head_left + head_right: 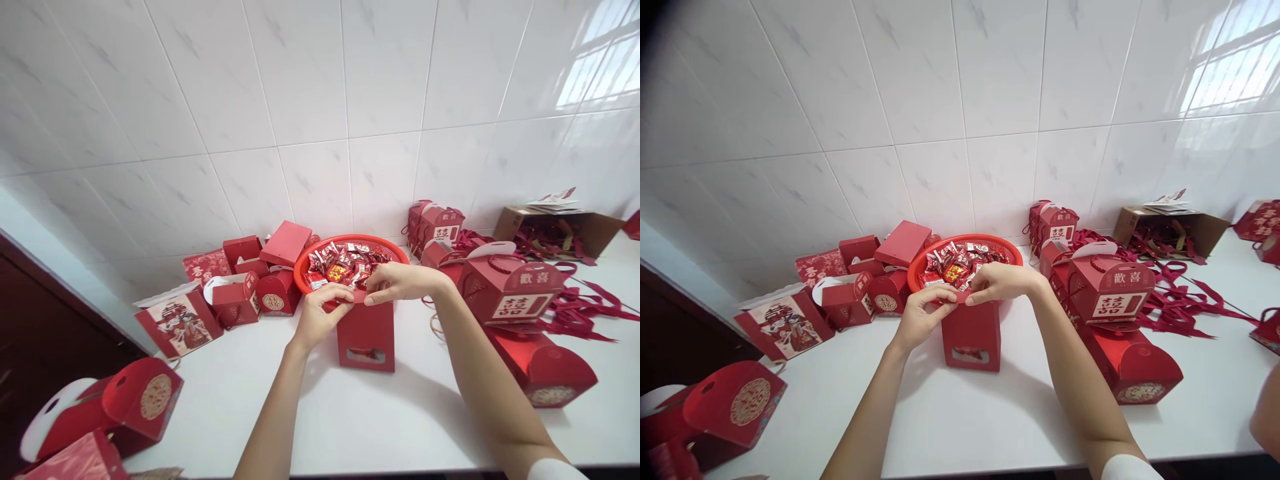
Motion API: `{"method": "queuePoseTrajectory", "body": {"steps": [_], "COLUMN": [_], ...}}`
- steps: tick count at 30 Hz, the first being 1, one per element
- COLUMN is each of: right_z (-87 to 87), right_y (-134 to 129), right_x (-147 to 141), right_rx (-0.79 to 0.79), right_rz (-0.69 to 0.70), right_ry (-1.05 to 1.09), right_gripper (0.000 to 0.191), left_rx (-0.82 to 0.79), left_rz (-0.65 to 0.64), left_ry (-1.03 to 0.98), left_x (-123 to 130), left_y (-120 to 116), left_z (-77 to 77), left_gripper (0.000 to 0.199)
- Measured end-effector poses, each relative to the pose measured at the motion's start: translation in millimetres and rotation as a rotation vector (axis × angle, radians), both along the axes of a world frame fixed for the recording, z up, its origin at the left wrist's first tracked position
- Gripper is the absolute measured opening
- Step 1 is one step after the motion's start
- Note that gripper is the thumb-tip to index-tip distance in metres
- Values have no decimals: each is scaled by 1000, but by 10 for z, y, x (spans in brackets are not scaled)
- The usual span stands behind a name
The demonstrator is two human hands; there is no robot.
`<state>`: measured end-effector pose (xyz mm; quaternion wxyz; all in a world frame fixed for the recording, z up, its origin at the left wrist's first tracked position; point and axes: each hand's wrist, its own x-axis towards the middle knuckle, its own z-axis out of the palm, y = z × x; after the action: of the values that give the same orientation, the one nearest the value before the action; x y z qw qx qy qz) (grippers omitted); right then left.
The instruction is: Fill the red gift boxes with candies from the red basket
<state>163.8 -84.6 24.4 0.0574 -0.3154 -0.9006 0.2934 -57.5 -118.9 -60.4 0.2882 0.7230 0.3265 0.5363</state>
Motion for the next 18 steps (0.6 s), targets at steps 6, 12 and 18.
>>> {"method": "queuePoseTrajectory", "body": {"steps": [6, 12, 18], "right_z": [-30, -27, -45], "right_y": [-17, -91, -232], "right_x": [-60, -71, -48], "right_rx": [31, 92, 226], "right_rz": [-71, -121, -141], "right_ry": [-14, -49, -116], "right_gripper": [37, 34, 23], "left_rx": [39, 95, 200], "left_rz": [-10, 37, 65], "left_ry": [-3, -22, 23], "left_x": [4, 25, 51], "left_y": [9, 40, 53], "left_z": [-21, -78, -116], "left_gripper": [2, 4, 7]}}
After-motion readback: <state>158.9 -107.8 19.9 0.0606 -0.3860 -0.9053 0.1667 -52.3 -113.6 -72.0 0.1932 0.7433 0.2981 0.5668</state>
